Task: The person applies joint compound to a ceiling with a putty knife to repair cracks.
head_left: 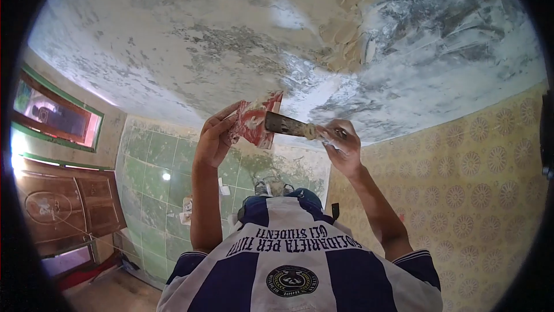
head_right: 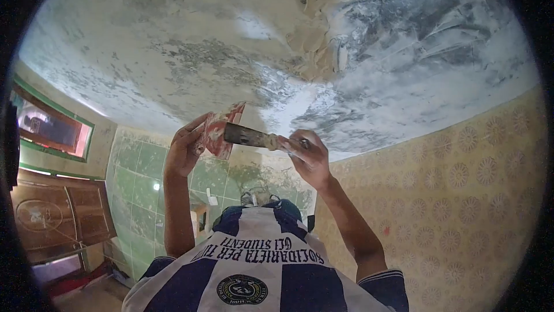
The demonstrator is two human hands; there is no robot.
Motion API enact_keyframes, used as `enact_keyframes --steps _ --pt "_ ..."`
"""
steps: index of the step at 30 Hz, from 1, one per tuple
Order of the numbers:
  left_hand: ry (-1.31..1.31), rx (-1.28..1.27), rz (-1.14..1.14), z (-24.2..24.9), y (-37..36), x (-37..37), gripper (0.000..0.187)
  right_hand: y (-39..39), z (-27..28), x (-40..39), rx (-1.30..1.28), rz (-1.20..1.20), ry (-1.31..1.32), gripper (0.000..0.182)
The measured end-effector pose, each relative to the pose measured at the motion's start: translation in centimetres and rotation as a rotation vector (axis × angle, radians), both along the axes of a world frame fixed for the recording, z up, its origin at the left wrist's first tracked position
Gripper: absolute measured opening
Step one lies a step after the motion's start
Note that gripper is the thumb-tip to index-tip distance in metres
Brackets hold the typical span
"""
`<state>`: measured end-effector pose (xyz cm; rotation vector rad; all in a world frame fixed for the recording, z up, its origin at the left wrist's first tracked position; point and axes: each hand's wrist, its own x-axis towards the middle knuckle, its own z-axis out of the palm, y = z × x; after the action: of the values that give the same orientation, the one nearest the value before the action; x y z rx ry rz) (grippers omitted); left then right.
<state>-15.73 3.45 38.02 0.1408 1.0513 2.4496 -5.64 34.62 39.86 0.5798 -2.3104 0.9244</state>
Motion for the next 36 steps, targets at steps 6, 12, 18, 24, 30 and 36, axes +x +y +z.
enact_keyframes --steps 6,12,18,24,30,36 --pt "-0.077 0.004 0.124 0.2 -1.2 -0.2 0.051 2.1 -0.6 0.9 0.026 -0.083 0.016 0.062" --pt "0.077 -0.249 0.331 1.1 -1.0 0.3 0.043 0.3 0.1 1.7 -0.444 -0.199 -0.447 0.039" --pt "0.144 -0.292 0.383 0.8 0.0 1.3 0.046 -2.3 0.2 3.2 -0.837 -0.162 -0.757 0.032" --pt "0.154 -0.309 0.386 1.0 2.0 2.7 0.037 -3.8 0.0 3.2 -0.759 -0.182 -0.788 0.034" --pt "0.279 -0.351 0.336 0.5 2.6 3.5 0.033 -5.0 -0.4 2.7 -0.751 -0.173 -0.701 0.034" --pt "0.450 -0.455 0.378 -0.4 2.3 3.0 0.027 -5.5 0.8 2.1 -0.767 -0.158 -0.753 0.035"
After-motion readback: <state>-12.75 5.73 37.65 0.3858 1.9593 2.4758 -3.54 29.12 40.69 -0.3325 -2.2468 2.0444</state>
